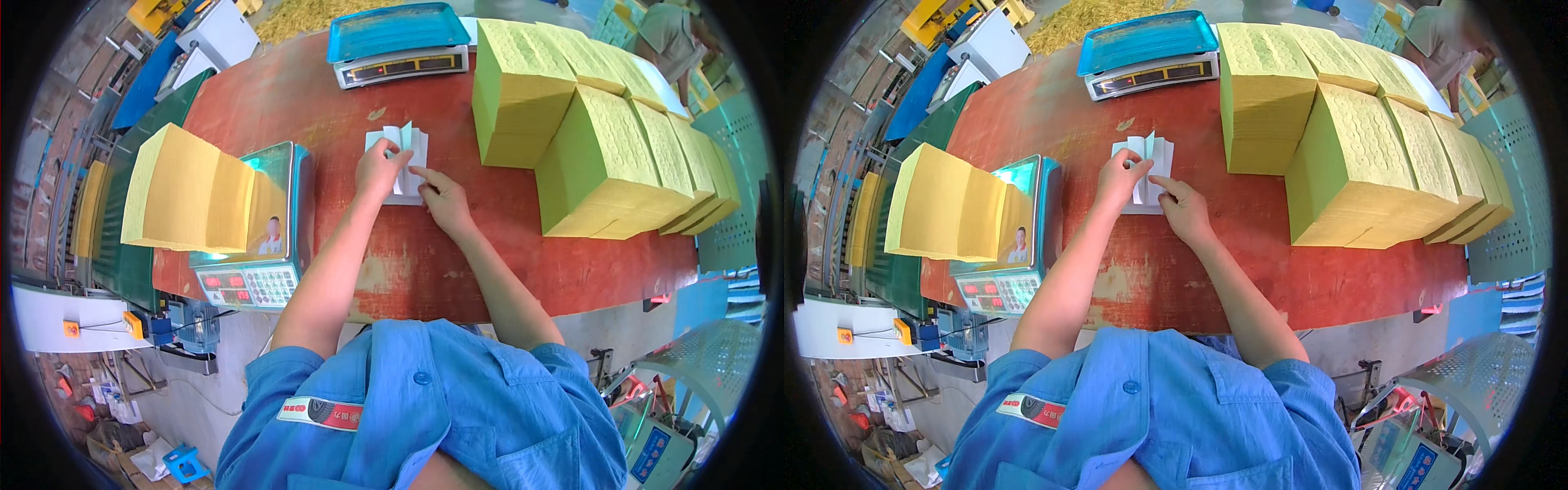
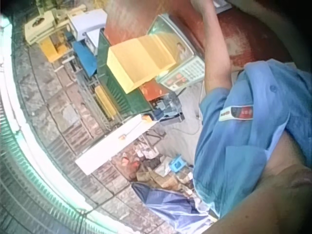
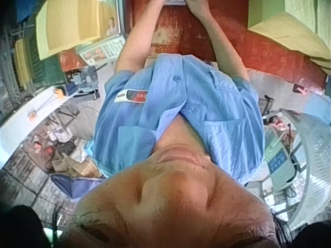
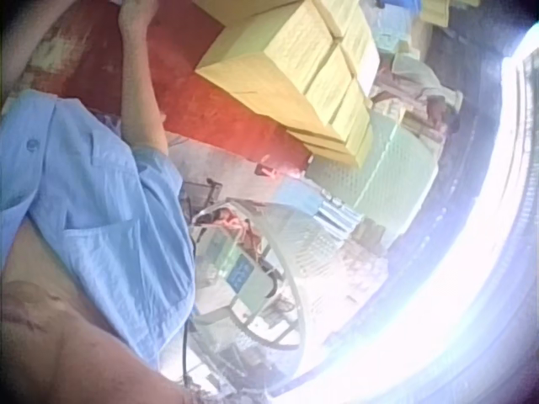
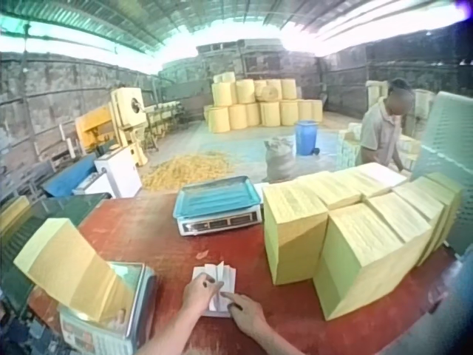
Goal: The recorder is weighing stacks of yellow paper, placing a white slip on top, and then using a machine to apply a red band around the bundle before stacking it.
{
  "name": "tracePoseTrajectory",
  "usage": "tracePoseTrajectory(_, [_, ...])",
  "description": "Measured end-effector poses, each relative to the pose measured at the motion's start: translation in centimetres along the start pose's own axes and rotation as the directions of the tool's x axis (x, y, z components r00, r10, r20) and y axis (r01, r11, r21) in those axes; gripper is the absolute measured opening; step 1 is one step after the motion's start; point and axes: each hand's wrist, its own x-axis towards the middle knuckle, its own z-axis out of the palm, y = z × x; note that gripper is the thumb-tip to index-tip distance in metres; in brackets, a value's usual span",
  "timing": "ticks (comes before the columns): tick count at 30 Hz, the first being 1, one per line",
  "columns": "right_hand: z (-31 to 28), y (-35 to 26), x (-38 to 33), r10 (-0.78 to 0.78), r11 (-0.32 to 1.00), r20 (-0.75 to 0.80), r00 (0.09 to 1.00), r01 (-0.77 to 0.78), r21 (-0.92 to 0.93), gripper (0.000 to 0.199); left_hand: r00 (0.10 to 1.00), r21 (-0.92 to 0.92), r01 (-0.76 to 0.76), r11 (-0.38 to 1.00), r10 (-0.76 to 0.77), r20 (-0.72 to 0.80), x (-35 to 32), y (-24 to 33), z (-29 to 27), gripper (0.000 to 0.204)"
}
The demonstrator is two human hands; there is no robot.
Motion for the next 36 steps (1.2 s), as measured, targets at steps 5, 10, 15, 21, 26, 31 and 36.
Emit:
tracePoseTrajectory(5, [0.1,0.1,0.0,0.020,1.000,-0.004,1.000,-0.020,-0.016,0.039,1.000,-0.075,0.009,0.997,-0.009,0.002,-0.1,-0.1,-0.1,0.037])
tracePoseTrajectory(10, [0.1,0.2,0.1,-0.003,0.999,-0.014,1.000,0.003,-0.037,0.038,1.000,-0.151,0.020,0.988,-0.018,0.015,-0.2,0.1,-0.3,0.028])
tracePoseTrajectory(15, [0.2,0.3,0.0,-0.006,0.999,-0.028,1.000,0.007,0.037,0.037,0.999,-0.200,0.037,0.979,-0.029,0.044,-0.2,-0.1,-0.2,0.022])
tracePoseTrajectory(21, [0.0,-0.3,0.3,0.155,0.963,-0.111,0.982,-0.126,0.236,0.033,1.000,-0.208,-0.006,0.978,0.002,-0.022,-0.5,-1.0,0.0,0.023])
tracePoseTrajectory(26, [0.6,-1.4,2.9,0.143,0.974,-0.152,0.978,-0.111,0.198,0.031,0.996,-0.294,0.061,0.954,-0.075,-0.038,-0.7,-1.7,0.0,0.024])
tracePoseTrajectory(31, [2.8,-2.0,6.1,-0.080,0.955,-0.185,0.979,0.022,-0.296,0.032,0.997,-0.259,-0.070,0.963,0.057,-0.057,-0.9,-2.6,-0.1,0.016])
tracePoseTrajectory(36, [3.5,-3.5,5.0,-0.106,0.808,-0.216,0.971,-0.043,-0.587,0.024,0.989,-0.251,-0.081,0.965,0.047,-0.137,-1.6,-1.7,-1.3,0.020])
